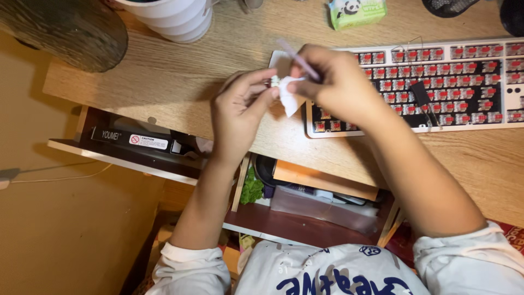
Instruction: The person lubricates keyboard switches by hand using a small brush. The person removes a switch, applies lubricant to its components, and then reinserts the switch back into the keyboard frame.
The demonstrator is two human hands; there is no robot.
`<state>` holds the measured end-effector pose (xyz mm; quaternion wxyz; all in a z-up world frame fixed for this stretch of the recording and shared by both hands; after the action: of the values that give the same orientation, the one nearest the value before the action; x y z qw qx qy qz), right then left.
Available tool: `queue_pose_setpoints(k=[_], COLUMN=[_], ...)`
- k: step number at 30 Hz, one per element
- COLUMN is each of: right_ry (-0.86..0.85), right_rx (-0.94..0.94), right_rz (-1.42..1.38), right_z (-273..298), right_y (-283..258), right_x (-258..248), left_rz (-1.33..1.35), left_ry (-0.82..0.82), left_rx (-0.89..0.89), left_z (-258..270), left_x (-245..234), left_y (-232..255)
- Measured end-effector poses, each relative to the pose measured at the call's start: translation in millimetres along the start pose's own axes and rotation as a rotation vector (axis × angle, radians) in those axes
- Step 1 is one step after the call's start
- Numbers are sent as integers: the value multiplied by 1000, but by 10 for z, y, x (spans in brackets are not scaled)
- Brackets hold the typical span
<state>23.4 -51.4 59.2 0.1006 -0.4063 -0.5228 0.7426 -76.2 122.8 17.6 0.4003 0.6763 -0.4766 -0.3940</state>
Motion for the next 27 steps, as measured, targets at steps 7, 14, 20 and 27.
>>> queue_pose_setpoints(k=[7, 14, 20, 27], right_ry=[158, 314, 343, 299], right_rx=[-134, -272, -185, -193], right_rz=[-25, 71, -298, -363], right_z=[408, 852, 936, 1007], right_y=[181, 391, 682, 827], right_x=[-479, -916, -1034, -1035], left_rz=[369, 738, 782, 788], left_ry=[-144, -348, -393, -436], left_rx=[-17, -216, -246, -235], left_z=[-103, -386, -531, -529], left_x=[516, 1207, 1466, 1414], left_y=[75, -68, -168, -178])
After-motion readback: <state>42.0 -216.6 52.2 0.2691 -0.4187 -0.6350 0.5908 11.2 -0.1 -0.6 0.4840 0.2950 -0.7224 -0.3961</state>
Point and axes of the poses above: each hand's wrist, its own z-axis away from the middle knuckle, its own x-axis out of the palm, y = z × x, the point moved 1 cm from there along -z, towards the middle knuckle, and after that the axes turned 6 degrees about -y, right-handed, at the moved point
